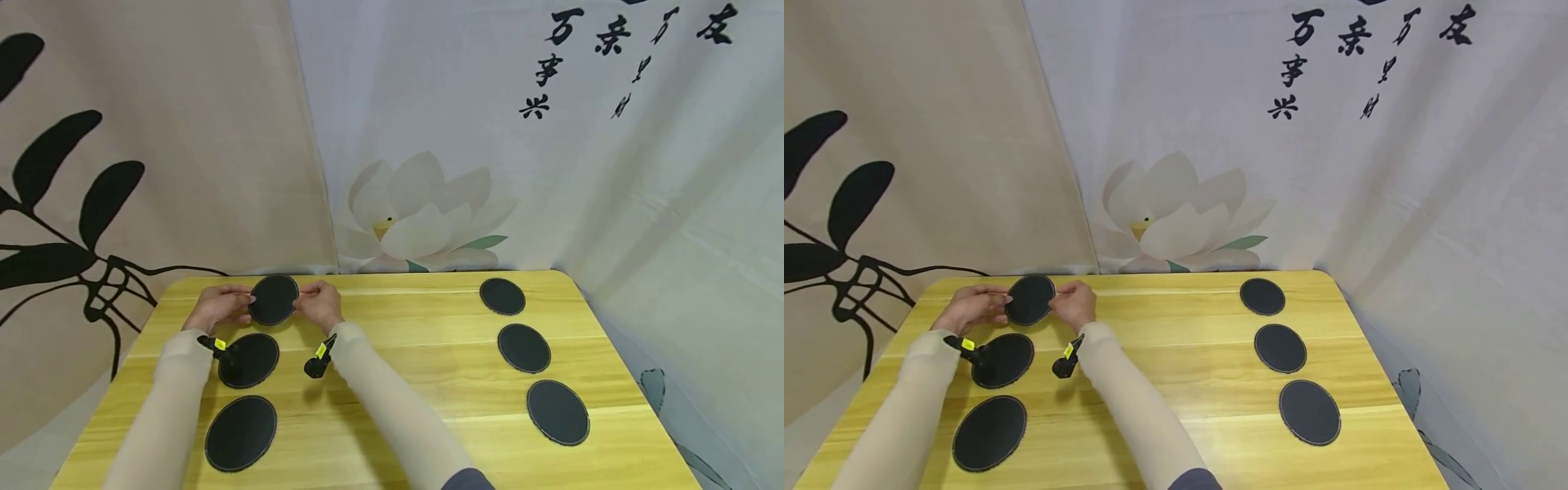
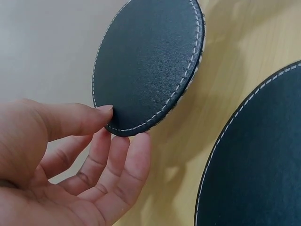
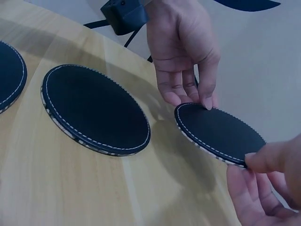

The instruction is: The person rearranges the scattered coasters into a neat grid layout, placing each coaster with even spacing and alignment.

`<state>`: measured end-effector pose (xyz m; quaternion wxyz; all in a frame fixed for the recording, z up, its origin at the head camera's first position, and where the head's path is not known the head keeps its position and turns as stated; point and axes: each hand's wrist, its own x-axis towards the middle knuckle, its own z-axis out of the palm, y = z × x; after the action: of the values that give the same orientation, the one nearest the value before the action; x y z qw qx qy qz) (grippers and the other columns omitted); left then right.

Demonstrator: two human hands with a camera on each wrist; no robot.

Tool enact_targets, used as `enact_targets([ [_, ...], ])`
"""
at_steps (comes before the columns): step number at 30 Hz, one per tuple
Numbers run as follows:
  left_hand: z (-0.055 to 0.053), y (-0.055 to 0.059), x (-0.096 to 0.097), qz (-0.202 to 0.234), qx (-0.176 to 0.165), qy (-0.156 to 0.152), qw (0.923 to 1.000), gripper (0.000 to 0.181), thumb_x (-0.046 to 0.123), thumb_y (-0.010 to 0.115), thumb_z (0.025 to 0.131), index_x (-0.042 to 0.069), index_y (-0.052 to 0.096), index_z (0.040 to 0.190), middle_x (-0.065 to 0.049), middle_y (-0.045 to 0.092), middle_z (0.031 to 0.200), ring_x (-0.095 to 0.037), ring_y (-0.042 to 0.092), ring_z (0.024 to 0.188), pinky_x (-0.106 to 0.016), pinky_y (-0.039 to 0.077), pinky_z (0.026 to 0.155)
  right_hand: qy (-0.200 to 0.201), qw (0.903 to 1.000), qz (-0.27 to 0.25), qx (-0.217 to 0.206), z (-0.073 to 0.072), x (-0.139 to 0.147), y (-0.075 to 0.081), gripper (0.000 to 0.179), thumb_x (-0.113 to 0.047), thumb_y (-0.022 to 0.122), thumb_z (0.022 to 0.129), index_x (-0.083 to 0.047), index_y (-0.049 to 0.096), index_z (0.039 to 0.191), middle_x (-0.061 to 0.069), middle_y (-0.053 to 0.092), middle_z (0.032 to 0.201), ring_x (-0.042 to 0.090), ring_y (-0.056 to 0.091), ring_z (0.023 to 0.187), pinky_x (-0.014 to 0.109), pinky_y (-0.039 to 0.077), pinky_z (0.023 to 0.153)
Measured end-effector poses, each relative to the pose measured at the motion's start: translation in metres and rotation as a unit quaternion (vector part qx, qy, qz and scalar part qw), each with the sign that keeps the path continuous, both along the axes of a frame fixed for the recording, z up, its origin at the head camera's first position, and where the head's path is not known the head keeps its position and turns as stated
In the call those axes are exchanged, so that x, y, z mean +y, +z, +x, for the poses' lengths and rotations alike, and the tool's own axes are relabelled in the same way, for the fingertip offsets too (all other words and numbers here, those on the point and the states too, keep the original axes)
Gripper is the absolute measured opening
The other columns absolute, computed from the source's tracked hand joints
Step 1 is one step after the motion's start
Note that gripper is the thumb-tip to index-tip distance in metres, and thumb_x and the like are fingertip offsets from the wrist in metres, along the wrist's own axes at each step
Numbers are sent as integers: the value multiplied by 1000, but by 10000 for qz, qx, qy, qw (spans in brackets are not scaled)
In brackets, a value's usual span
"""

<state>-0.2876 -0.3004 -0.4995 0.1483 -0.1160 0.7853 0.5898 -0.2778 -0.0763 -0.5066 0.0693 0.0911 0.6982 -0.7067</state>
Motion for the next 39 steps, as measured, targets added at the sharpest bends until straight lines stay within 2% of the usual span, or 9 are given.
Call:
enact_targets([
  [7,4,4,6,113,66,57,9999,51,13,69,98,-3,50,142,15,70,90,-4,72,84,-35,65,86,138,9997,167,110,0,7,4,24,12,75,83,1,68,103,7,71,81,39,76,87,51,64,82],
  [15,8,9,16,2,232,20,9997,54,18,70,99,-2,50,145,11,66,101,-3,70,87,-38,62,94,304,9993,-48,215,0,25,8,19,10,73,85,0,68,99,8,68,82,46,73,96,56,62,88],
  [18,10,11,21,2,321,-9,9995,55,19,70,99,-2,49,146,7,65,105,-4,69,87,-40,61,96,365,9990,-98,248,-1,31,9,19,10,74,84,0,67,100,5,64,81,43,73,91,55,62,88],
  [22,12,13,26,61,401,-8,9992,54,17,69,99,-4,49,144,6,66,103,-5,71,84,-40,62,93,435,9986,-64,298,-1,37,10,22,9,76,84,0,67,102,2,62,83,32,73,80,54,62,88],
  [25,13,14,29,155,438,17,9989,54,16,69,99,-6,49,144,8,67,99,-6,73,82,-39,63,90,479,9984,-14,317,0,42,12,22,8,76,84,0,67,102,3,63,85,36,74,83,53,63,87],
  [29,15,14,33,239,495,17,9985,53,16,69,99,-5,50,143,9,67,98,-7,74,81,-36,64,86,560,9977,16,371,2,47,14,23,7,77,84,0,67,103,3,62,86,47,72,94,53,63,87],
  [33,20,15,38,249,553,24,9982,52,15,70,98,-5,50,142,8,67,98,-8,72,80,-33,65,84,705,9964,81,458,5,54,16,23,7,76,85,1,66,105,3,62,87,49,70,98,52,62,89],
  [36,24,16,43,257,589,75,9979,51,13,70,98,-6,51,141,7,67,96,-9,72,79,-35,65,84,790,9953,186,521,8,59,17,23,6,76,85,0,66,104,4,63,88,43,73,92,51,63,88],
  [39,29,18,49,218,695,126,9973,48,11,68,99,-8,51,140,4,65,98,-7,71,79,-36,65,85,876,9940,317,573,11,65,18,22,5,77,85,-1,66,104,4,63,88,31,73,79,44,66,82],
])
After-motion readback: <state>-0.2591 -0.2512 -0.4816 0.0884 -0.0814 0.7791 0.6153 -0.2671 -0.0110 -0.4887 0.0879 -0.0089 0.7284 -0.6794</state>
